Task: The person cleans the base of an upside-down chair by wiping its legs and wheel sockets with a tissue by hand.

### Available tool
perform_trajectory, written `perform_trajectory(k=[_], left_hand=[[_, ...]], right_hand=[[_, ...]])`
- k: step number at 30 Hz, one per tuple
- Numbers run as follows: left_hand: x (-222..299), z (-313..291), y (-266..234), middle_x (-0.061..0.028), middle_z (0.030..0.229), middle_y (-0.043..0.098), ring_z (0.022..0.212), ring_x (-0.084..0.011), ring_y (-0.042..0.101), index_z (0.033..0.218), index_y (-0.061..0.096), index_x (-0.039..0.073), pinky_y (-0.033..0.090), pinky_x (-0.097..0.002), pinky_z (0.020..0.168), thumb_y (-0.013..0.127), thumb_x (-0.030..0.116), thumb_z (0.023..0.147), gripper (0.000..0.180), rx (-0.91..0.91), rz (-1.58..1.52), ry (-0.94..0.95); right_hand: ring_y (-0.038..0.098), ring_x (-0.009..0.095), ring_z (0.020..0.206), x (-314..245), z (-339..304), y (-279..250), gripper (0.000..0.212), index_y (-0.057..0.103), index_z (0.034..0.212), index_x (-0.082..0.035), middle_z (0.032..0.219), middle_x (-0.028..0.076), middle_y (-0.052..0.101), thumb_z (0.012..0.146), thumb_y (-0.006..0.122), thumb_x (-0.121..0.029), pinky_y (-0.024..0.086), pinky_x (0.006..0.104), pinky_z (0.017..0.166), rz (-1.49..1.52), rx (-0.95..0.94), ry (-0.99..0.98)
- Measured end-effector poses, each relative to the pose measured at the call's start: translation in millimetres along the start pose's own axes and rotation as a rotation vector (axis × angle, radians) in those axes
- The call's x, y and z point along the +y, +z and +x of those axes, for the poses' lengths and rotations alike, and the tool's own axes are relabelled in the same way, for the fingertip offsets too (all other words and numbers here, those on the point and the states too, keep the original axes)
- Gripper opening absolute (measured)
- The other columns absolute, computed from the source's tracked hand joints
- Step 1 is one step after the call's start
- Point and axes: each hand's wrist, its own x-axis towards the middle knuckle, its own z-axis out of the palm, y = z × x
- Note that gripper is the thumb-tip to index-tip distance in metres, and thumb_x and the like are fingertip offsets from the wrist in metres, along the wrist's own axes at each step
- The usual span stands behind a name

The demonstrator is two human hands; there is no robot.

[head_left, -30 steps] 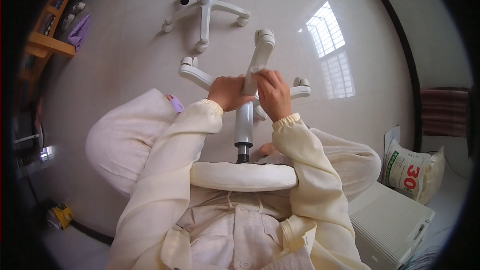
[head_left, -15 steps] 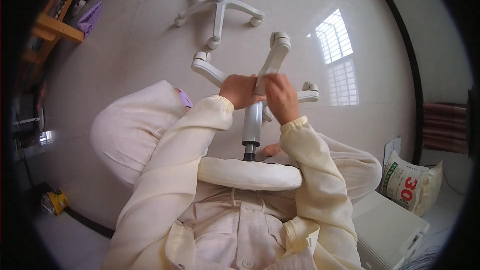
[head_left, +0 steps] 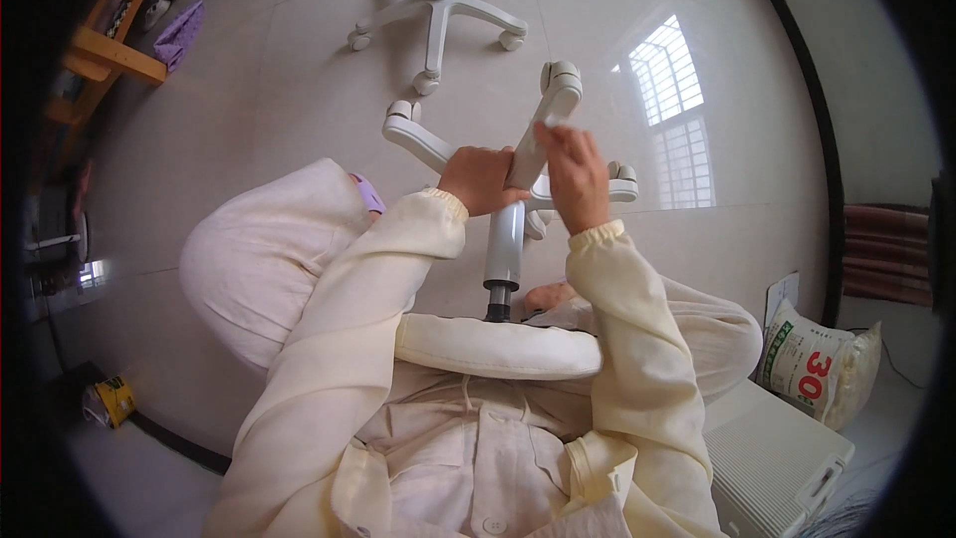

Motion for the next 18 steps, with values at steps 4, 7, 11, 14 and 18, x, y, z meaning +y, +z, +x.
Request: perform_trajectory(k=[4, 7, 11, 14, 18], left_hand=[[-1, 0, 2, -0.0113, 0.076, 0.066, 0.074, -0.0318, 0.064, 0.091, 0.060, 0.006, 0.050, -0.0426, 0.069, 0.070, 0.036, 0.071, 0.037, 0.040, 0.008, -0.015], [-6, 1, 6, -0.0109, 0.074, 0.066, 0.072, -0.0319, 0.064, 0.090, 0.060, 0.005, 0.050, -0.0426, 0.069, 0.071, 0.037, 0.070, 0.039, 0.085, 0.030, 0.009], [-1, -2, -4, -0.0110, 0.074, 0.066, 0.072, -0.0314, 0.064, 0.088, 0.061, 0.005, 0.050, -0.0419, 0.069, 0.072, 0.038, 0.069, 0.039, 0.011, -0.025, 0.027], [-3, -1, -3, -0.0109, 0.075, 0.066, 0.074, -0.0308, 0.064, 0.088, 0.061, 0.005, 0.050, -0.0411, 0.069, 0.071, 0.040, 0.070, 0.041, -0.004, -0.050, 0.030], [2, -1, -5, -0.0116, 0.076, 0.066, 0.075, -0.0314, 0.064, 0.091, 0.059, 0.005, 0.050, -0.0415, 0.070, 0.071, 0.041, 0.071, 0.042, 0.005, 0.006, -0.014]], right_hand=[[0.058, 0.023, 0.084, -9, -48, 12, 0.035, 0.061, 0.107, -0.001, 0.095, 0.007, 0.057, 0.072, 0.058, -0.004, 0.050, 0.0345, 0.067, 0.071, -0.302, -0.191], [0.058, 0.024, 0.087, -11, -44, 13, 0.034, 0.061, 0.106, -0.004, 0.095, 0.008, 0.057, 0.073, 0.058, -0.003, 0.050, 0.0346, 0.071, 0.078, -0.216, -0.097], [0.057, 0.026, 0.084, -13, 9, -6, 0.030, 0.061, 0.104, -0.006, 0.095, 0.007, 0.058, 0.074, 0.058, -0.001, 0.049, 0.0347, 0.069, 0.070, 0.060, 0.048], [0.057, 0.026, 0.084, -2, 7, -6, 0.026, 0.061, 0.101, -0.005, 0.095, 0.008, 0.058, 0.075, 0.057, -0.001, 0.049, 0.0351, 0.068, 0.031, 0.049, 0.047], [0.056, 0.025, 0.083, -3, -32, 5, 0.021, 0.060, 0.095, -0.004, 0.094, 0.007, 0.057, 0.074, 0.057, -0.002, 0.049, 0.0352, 0.067, 0.070, -0.098, -0.007]])
